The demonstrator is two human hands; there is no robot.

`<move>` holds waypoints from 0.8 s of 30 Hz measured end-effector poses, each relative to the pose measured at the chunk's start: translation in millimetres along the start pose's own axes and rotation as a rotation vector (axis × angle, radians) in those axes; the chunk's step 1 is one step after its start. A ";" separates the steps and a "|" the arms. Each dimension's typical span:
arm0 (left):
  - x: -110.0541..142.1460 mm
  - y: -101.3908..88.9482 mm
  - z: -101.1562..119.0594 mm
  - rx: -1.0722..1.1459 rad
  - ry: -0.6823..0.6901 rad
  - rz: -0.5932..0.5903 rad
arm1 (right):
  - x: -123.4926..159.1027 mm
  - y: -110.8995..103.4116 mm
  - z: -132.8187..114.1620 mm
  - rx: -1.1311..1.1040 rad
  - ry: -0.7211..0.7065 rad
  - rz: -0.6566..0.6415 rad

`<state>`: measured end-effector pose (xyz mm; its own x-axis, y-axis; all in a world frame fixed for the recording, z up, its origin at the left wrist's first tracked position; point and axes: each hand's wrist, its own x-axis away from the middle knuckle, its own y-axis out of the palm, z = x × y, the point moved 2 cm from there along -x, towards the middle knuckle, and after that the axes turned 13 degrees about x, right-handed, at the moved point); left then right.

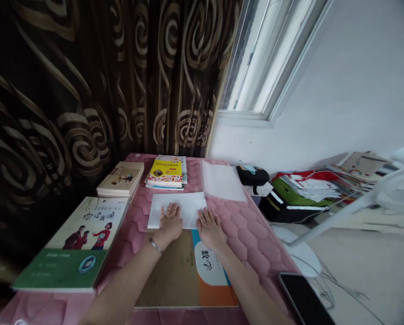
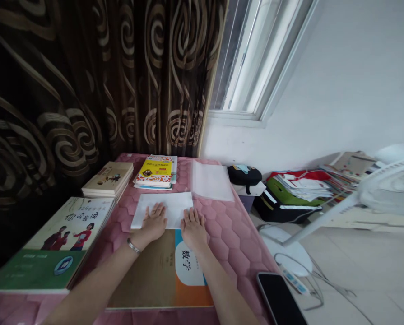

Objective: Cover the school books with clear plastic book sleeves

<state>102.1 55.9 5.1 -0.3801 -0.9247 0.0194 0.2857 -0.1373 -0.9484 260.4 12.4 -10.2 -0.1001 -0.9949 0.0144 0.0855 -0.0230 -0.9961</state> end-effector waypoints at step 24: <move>-46.7 3.7 -30.7 0.099 0.053 0.024 | -85.1 -1.7 -24.9 -0.029 -0.153 -0.025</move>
<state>93.9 109.5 -9.0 -0.4171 -0.9086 -0.0220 0.3799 -0.1523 -0.9124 244.1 99.5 -12.0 0.0504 -0.9975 0.0498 0.0561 -0.0470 -0.9973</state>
